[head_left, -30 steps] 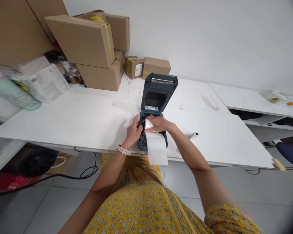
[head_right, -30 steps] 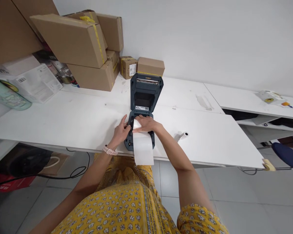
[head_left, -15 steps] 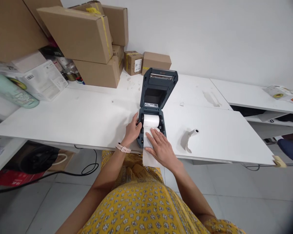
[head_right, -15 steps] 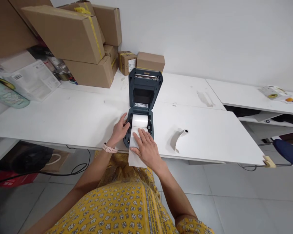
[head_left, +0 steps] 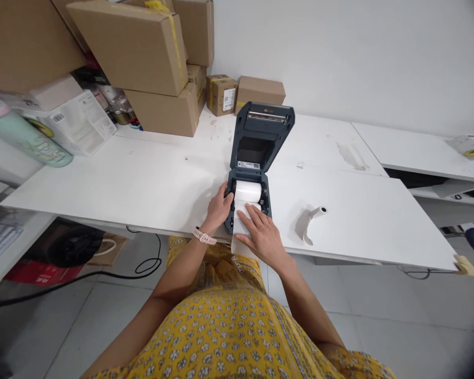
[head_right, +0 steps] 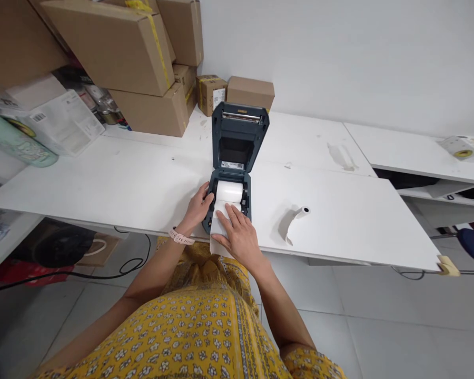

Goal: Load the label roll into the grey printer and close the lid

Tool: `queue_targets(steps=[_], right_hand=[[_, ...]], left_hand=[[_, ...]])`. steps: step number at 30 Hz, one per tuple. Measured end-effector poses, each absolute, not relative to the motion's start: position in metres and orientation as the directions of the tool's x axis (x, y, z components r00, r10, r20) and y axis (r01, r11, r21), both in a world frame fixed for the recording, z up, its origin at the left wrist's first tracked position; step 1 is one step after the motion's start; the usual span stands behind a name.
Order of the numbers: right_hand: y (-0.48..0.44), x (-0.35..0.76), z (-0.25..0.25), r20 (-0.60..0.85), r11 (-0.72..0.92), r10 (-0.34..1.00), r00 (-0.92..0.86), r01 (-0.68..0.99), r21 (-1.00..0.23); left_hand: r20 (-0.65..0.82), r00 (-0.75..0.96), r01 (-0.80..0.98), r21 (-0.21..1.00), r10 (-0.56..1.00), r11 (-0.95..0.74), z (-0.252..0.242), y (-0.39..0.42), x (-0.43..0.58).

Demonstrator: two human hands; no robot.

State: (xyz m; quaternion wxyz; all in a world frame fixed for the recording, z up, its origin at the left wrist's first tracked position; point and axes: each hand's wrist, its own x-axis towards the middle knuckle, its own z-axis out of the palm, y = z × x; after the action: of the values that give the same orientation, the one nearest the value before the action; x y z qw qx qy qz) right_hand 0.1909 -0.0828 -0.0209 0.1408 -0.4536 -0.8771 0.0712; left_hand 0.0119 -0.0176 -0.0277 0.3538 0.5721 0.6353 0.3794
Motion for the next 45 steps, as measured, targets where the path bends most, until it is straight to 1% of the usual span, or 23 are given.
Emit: queue_targets(steps=[4,5,7,8,9,10,11,12,13,15,18,20,24,27,30,32,34,35,37,39,41,43,45], right_hand=[[-0.091,0.196,-0.014,0.16,0.576,0.815,-0.557,0.747,-0.332],[-0.093,0.201,-0.008,0.148,0.588,0.8,-0.582,0.71,-0.386],[-0.093,0.217,0.011,0.132,0.584,0.765,-0.631,0.593,-0.554],[-0.088,0.225,0.023,0.154,0.558,0.767,-0.623,0.529,-0.639],[-0.078,0.233,0.036,0.19,0.514,0.797,-0.573,0.477,-0.714],[-0.064,0.24,0.049,0.27,0.475,0.854,-0.446,0.453,-0.754],[-0.045,0.244,0.062,0.383,0.461,0.887,-0.257,0.464,-0.757],[-0.021,0.246,0.074,0.475,0.459,0.875,-0.09,0.464,-0.757],[0.005,0.245,0.085,0.524,0.474,0.852,-0.006,0.435,-0.765],[0.059,0.236,0.105,0.546,0.509,0.837,0.034,0.321,-0.799],[0.12,0.217,0.124,0.383,0.386,0.922,-0.049,0.181,-0.905],[0.13,0.209,0.128,0.352,0.36,0.933,-0.076,0.182,-0.915],[0.072,0.206,0.107,0.521,0.501,0.853,-0.028,0.324,-0.802],[-0.002,0.207,0.069,0.594,0.555,0.805,-0.001,0.357,-0.752],[-0.058,0.201,0.019,0.589,0.53,0.806,0.054,0.375,-0.76],[-0.078,0.195,-0.011,0.594,0.531,0.796,0.115,0.337,-0.778],[-0.085,0.189,-0.032,0.545,0.486,0.809,0.218,0.271,-0.831],[-0.085,0.188,-0.039,0.486,0.434,0.831,0.272,0.229,-0.871],[-0.082,0.188,-0.045,0.298,0.282,0.9,0.319,0.095,-0.955],[-0.079,0.19,-0.045,0.067,0.088,0.969,0.238,-0.079,-0.993],[-0.08,0.193,-0.044,-0.096,-0.068,0.987,0.13,-0.204,-0.977],[-0.083,0.195,-0.043,-0.148,-0.119,0.983,0.108,-0.24,-0.963],[-0.086,0.195,-0.044,-0.131,-0.101,0.983,0.127,-0.222,-0.97]], left_hand=[[-0.032,-0.055,0.329,0.943,0.998,0.048,-0.034,-0.044,0.018],[-0.036,-0.049,0.296,0.954,0.998,0.049,-0.036,-0.053,0.019],[-0.052,-0.017,0.242,0.969,0.998,0.055,-0.039,-0.068,0.018],[-0.061,0.009,0.217,0.974,0.998,0.058,-0.041,-0.073,0.017],[-0.068,0.035,0.197,0.978,0.997,0.06,-0.042,-0.076,0.016],[-0.072,0.055,0.184,0.981,0.996,0.061,-0.043,-0.078,0.015],[-0.073,0.067,0.177,0.982,0.995,0.06,-0.044,-0.079,0.014],[-0.073,0.072,0.173,0.983,0.995,0.059,-0.044,-0.078,0.013],[-0.073,0.07,0.171,0.983,0.995,0.06,-0.044,-0.078,0.012],[-0.08,0.059,0.153,0.986,0.995,0.07,-0.042,-0.078,0.012],[-0.09,0.075,0.106,0.991,0.993,0.082,-0.038,-0.085,0.013],[-0.092,0.096,0.103,0.991,0.991,0.082,-0.036,-0.092,0.013],[-0.117,0.114,0.072,0.991,0.987,0.109,-0.037,-0.103,0.01],[-0.104,0.099,0.005,0.995,0.99,0.104,-0.044,-0.104,0.007],[-0.079,0.096,-0.009,0.997,0.992,0.081,-0.053,-0.105,0.005],[-0.072,0.103,-0.01,0.997,0.992,0.073,-0.056,-0.106,0.005],[-0.063,0.078,-0.029,0.997,0.995,0.065,-0.054,-0.107,0.007],[-0.062,0.05,-0.046,0.997,0.997,0.064,-0.05,-0.106,0.008],[-0.075,-0.021,-0.08,0.994,0.997,0.073,-0.042,-0.101,0.013],[-0.102,-0.05,-0.108,0.989,0.993,0.097,-0.033,-0.093,0.017],[-0.107,-0.019,-0.135,0.985,0.994,0.103,-0.029,-0.085,0.02],[-0.079,0.017,-0.146,0.986,0.997,0.081,-0.03,-0.081,0.02],[-0.043,0.013,-0.13,0.99,0.999,0.045,-0.034,-0.08,0.02]])
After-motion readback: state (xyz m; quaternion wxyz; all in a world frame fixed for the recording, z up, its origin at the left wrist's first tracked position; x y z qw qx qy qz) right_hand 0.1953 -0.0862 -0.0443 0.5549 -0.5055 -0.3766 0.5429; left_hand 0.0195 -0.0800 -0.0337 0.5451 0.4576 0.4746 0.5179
